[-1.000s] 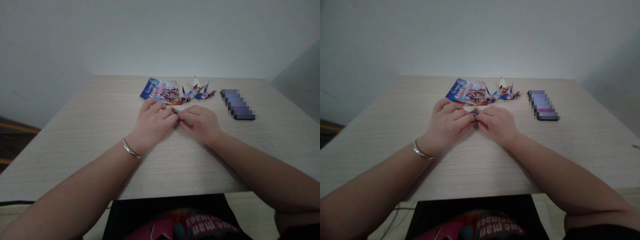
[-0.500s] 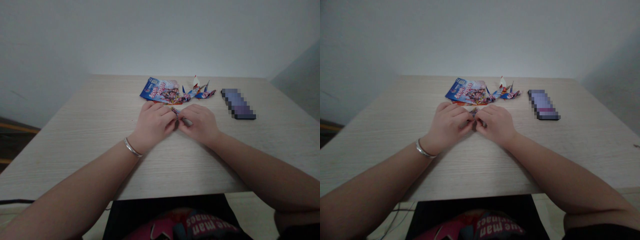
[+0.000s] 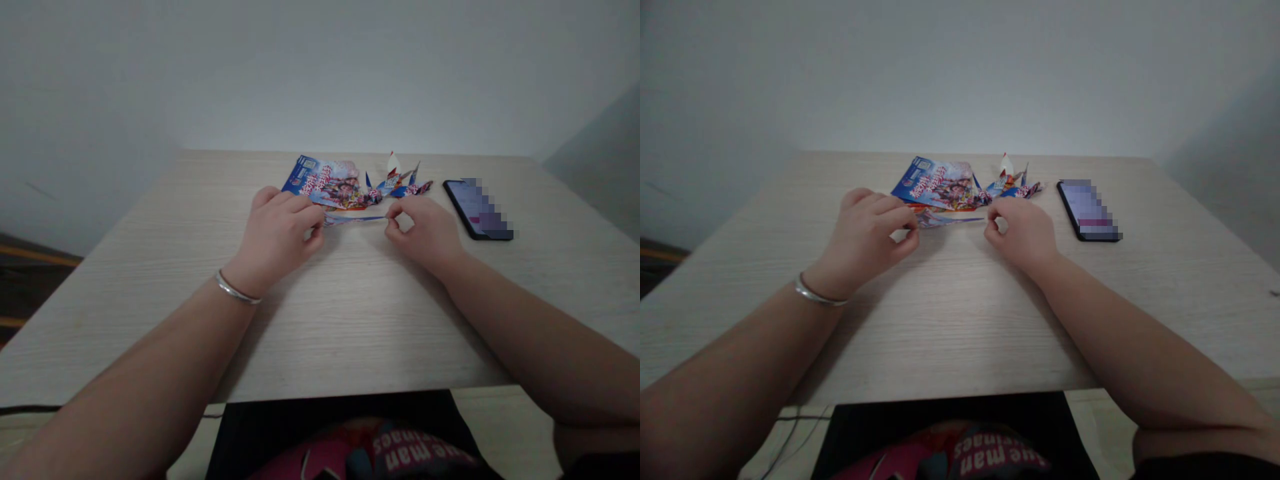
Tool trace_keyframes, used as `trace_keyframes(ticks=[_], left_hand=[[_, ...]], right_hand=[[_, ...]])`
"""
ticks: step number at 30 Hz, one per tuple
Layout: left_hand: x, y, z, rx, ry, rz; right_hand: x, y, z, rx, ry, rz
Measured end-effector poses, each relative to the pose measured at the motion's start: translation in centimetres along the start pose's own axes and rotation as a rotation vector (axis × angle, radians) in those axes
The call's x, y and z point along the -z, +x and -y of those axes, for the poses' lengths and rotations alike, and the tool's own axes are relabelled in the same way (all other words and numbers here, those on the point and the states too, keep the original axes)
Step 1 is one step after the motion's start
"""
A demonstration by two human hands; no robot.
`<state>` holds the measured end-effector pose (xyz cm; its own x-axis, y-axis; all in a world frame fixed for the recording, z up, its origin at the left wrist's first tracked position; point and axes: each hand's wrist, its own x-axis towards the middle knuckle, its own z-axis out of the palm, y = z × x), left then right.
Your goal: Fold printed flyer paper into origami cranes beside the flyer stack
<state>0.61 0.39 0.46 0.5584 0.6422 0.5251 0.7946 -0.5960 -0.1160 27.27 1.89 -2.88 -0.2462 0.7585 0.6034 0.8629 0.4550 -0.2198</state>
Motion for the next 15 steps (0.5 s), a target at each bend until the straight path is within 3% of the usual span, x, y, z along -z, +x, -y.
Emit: trace_keyframes(ticks=[4, 10, 15], left_hand=[[-0.4, 0.1, -0.5, -0.006, -0.026, 0.022], [-1.1, 0.2, -1.6, -0.066, -0.064, 0.039], [-1.5, 0.1, -1.9, -0.120, -0.070, -0.001]], right_hand=[[0.2, 0.1, -0.1, 0.030, 0.136, -0.059], [0.2, 0.0, 2.6, 0.417, 0.042, 0.027], [0.1, -0.1, 4.0, 0.396, -0.044, 0.049]])
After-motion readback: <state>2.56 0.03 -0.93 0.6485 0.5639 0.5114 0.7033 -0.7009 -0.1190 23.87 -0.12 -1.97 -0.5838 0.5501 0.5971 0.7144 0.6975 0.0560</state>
